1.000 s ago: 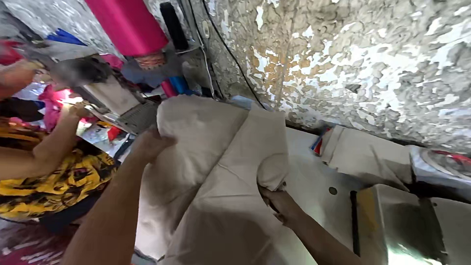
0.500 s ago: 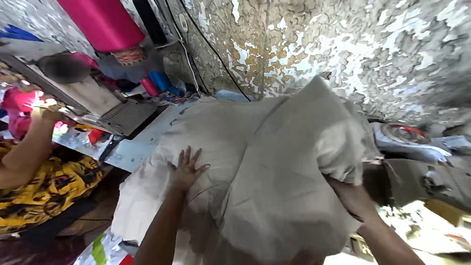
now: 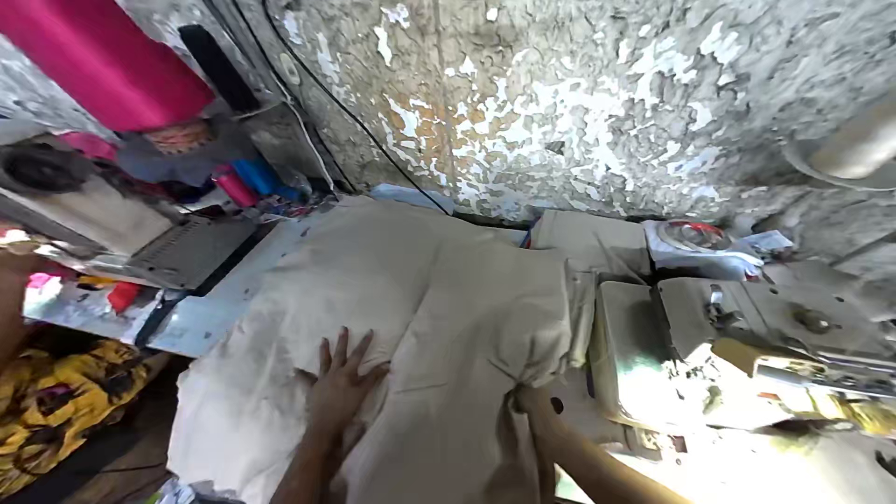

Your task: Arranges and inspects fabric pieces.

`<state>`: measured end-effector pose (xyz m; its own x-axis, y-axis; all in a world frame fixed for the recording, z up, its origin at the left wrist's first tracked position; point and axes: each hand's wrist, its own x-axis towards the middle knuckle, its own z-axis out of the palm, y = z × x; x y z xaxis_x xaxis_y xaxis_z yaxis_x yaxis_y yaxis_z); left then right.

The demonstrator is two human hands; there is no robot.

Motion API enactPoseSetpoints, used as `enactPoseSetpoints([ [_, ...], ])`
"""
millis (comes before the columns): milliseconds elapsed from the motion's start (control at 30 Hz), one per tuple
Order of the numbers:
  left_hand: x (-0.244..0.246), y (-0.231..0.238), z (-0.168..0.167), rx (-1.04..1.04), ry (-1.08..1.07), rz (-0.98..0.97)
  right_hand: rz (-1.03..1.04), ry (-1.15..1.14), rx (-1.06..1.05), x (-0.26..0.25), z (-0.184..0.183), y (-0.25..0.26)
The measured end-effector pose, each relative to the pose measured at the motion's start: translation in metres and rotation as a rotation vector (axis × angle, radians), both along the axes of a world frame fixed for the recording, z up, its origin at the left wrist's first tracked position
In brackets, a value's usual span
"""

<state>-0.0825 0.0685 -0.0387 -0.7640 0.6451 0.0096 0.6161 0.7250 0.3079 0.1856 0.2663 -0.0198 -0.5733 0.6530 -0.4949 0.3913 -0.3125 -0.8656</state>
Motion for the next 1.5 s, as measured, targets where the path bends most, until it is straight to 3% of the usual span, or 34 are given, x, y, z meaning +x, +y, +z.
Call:
enactPoseSetpoints([
  [133, -0.026, -0.004, 0.014, -0.047, -0.062, 0.006, 0.065, -0.038, 0.015, -0.015, 0.005, 0.009],
  [300, -0.025, -0.004, 0.018, -0.098, -0.112, 0.031, -0.106, 0.022, 0.076, 0.038, 0.007, 0.037],
  [367, -0.016, 0.009, 0.033, -0.193, -0.173, 0.082, -0.031, 0.036, 0.090, 0.065, 0.010, 0.035],
  [467, 0.032, 0.041, 0.062, -0.075, -0.107, 0.040, 0.106, 0.063, 0.199, 0.094, 0.008, 0.022],
  [567, 0.115, 0.093, 0.076, 0.228, -0.070, -0.247, -0.080, 0.151, 0.020, 0.081, 0.006, 0.028],
  [633, 0.159, 0.124, 0.064, 0.168, -0.143, -0.466, -0.199, 0.244, -0.119, 0.055, 0.004, 0.043],
  [700, 0.183, 0.137, 0.040, 0.001, -0.147, -0.489, -0.275, 0.260, -0.128, 0.024, 0.006, 0.060],
  [733, 0.187, 0.133, 0.021, 0.005, -0.115, -0.446, -0.207, 0.228, -0.051, 0.014, 0.012, 0.065],
  [800, 0.185, 0.117, -0.008, 0.113, -0.073, -0.352, 0.119, 0.170, 0.212, 0.000, 0.032, 0.068],
  [867, 0.182, 0.109, -0.013, 0.212, -0.036, -0.313, 0.367, 0.132, 0.503, -0.012, 0.051, 0.072],
  [900, 0.181, 0.109, -0.009, 0.194, -0.053, -0.306, 0.375, 0.116, 0.538, -0.013, 0.052, 0.074],
  [1033, 0.174, 0.147, 0.007, -0.206, -0.086, -0.323, -0.067, -0.019, 0.330, 0.005, 0.011, 0.081],
  [1100, 0.173, 0.168, 0.009, -0.287, -0.089, -0.330, -0.158, 0.032, 0.366, 0.015, -0.004, 0.066],
  [1233, 0.169, 0.179, -0.003, -0.297, -0.056, -0.370, 0.127, -0.091, 0.728, 0.029, -0.012, 0.026],
  [1367, 0.170, 0.172, -0.003, -0.346, -0.042, -0.369, 0.736, -0.353, 0.623, 0.069, -0.011, 0.027],
  [1500, 0.179, 0.147, -0.024, -0.181, 0.119, -0.445, 0.943, -0.304, 0.616, 0.121, -0.007, 0.031],
])
